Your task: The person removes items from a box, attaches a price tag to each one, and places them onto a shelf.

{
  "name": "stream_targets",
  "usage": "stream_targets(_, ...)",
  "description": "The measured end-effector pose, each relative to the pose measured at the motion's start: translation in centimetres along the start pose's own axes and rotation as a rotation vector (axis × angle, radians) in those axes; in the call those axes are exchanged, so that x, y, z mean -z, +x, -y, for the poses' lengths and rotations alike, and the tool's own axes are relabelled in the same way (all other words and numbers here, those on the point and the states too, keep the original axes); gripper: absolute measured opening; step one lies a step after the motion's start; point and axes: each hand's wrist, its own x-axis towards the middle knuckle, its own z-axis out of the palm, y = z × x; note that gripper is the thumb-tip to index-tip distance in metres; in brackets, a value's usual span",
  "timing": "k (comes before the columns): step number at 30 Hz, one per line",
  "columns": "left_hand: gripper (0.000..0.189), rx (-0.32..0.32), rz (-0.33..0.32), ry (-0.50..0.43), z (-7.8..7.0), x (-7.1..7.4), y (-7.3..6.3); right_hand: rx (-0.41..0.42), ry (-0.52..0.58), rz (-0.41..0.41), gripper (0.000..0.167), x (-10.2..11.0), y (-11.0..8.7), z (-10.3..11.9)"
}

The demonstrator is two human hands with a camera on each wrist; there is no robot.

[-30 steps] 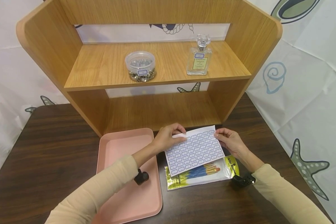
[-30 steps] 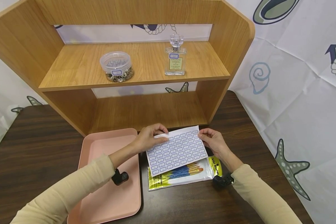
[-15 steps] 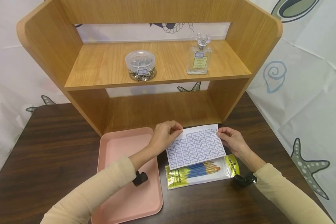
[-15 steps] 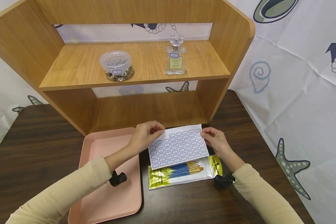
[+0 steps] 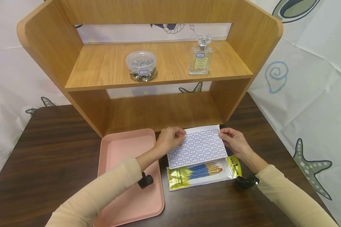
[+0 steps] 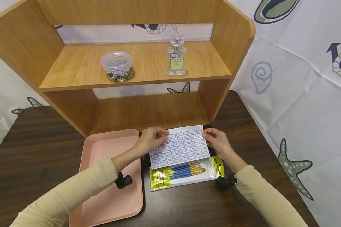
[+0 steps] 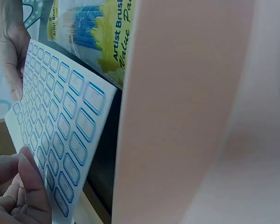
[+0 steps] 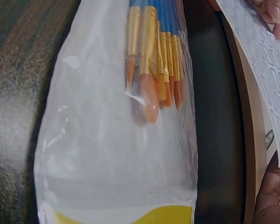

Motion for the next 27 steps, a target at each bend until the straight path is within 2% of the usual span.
stream_targets(13, 0.009, 0.075, -0.008, 0.004, 0.0, -0.8, 0.5, 0.001, -0.013, -0.003, 0.004, -0.1, 0.1, -0.1)
stream_targets(21, 0.006, 0.035, -0.024, 0.080, -0.1, -1.1, 0.9, 0.000, -0.030, -0.015, 0.004, 0.0, 0.1, -0.1)
stream_targets(27, 0.004, 0.004, -0.069, 0.159, 0.0, -1.3, 1.1, 0.002, -0.041, -0.020, 0.004, 0.1, 0.1, -0.1)
